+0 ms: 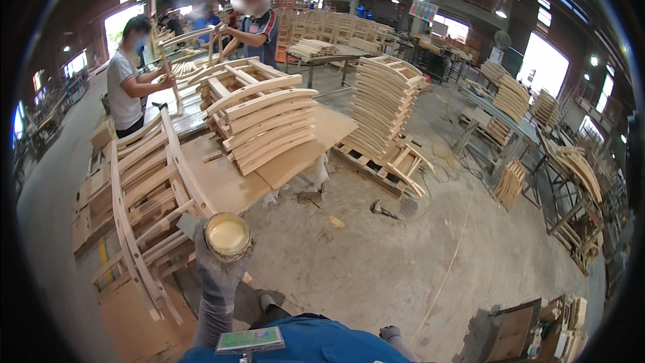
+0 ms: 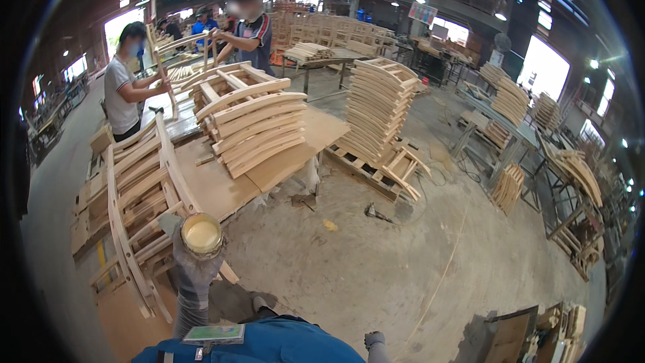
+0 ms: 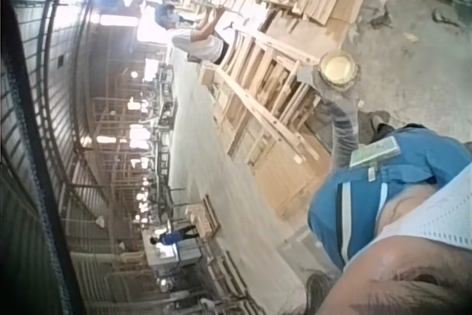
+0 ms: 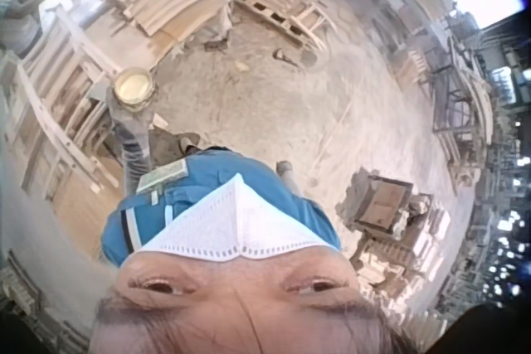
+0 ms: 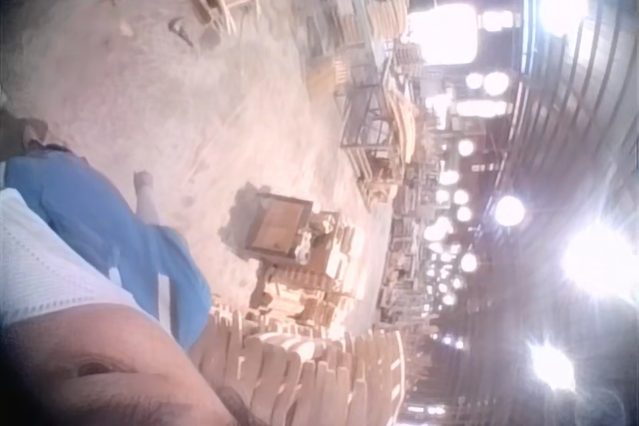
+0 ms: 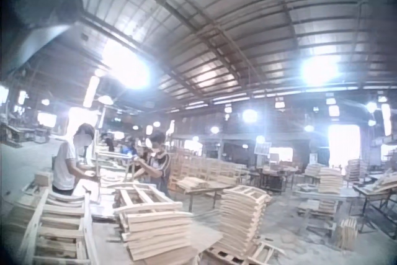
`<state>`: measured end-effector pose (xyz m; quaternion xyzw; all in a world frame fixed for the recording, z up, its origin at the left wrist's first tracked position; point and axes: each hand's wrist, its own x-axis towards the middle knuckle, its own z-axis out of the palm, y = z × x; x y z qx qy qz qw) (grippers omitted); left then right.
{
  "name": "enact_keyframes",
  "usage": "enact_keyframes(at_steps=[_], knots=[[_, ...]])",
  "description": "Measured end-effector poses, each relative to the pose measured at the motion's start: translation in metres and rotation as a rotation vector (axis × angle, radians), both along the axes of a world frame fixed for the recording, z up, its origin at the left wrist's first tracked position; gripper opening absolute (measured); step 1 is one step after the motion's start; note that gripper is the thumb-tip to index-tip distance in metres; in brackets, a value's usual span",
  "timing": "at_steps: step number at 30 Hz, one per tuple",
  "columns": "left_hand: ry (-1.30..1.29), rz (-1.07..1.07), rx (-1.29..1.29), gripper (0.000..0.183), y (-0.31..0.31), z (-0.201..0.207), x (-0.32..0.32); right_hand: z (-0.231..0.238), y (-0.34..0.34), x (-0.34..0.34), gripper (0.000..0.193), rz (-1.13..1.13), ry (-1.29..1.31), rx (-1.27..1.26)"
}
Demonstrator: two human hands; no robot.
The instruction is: The person applies glue to the joints of wooden chair frames using a brush and a small container. They repeatedly dip the brush into the container and apply glue to multiple chair frames on a workbench in a factory setting.
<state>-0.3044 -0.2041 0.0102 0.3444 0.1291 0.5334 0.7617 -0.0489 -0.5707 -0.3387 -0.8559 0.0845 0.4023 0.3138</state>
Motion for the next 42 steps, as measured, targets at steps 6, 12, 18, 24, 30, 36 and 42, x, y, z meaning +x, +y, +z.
enact_keyframes(at_steps=[6, 12, 18, 24, 30, 36, 42], knots=[[-0.103, 0.008, -0.127, 0.038, -0.001, 0.004, 0.001, 0.026, 0.009, -0.005, 0.019, 0.104, -0.040, -0.111], [-0.281, -0.187, -0.146, 0.048, 0.001, 0.008, -0.010, 0.024, 0.054, 0.002, 0.019, 0.253, -0.110, 0.002], [-0.024, 0.074, 0.210, 0.057, -0.009, 0.002, -0.010, 0.049, 0.148, 0.010, 0.019, 0.492, -0.250, 0.136], [-0.526, -0.214, -0.173, 0.045, -0.005, -0.005, -0.014, 0.068, 0.215, -0.014, 0.019, 0.700, -0.264, 0.198], [-0.600, -0.317, -0.244, 0.043, 0.004, -0.018, -0.016, 0.068, 0.224, -0.025, 0.020, 0.721, -0.253, 0.207], [-0.614, -0.337, -0.225, 0.041, 0.004, -0.022, -0.018, 0.064, 0.224, -0.034, 0.020, 0.719, -0.237, 0.209], [0.059, 0.143, 0.220, 0.043, -0.010, -0.013, -0.021, 0.063, 0.227, -0.038, 0.020, 0.699, -0.230, 0.205]])
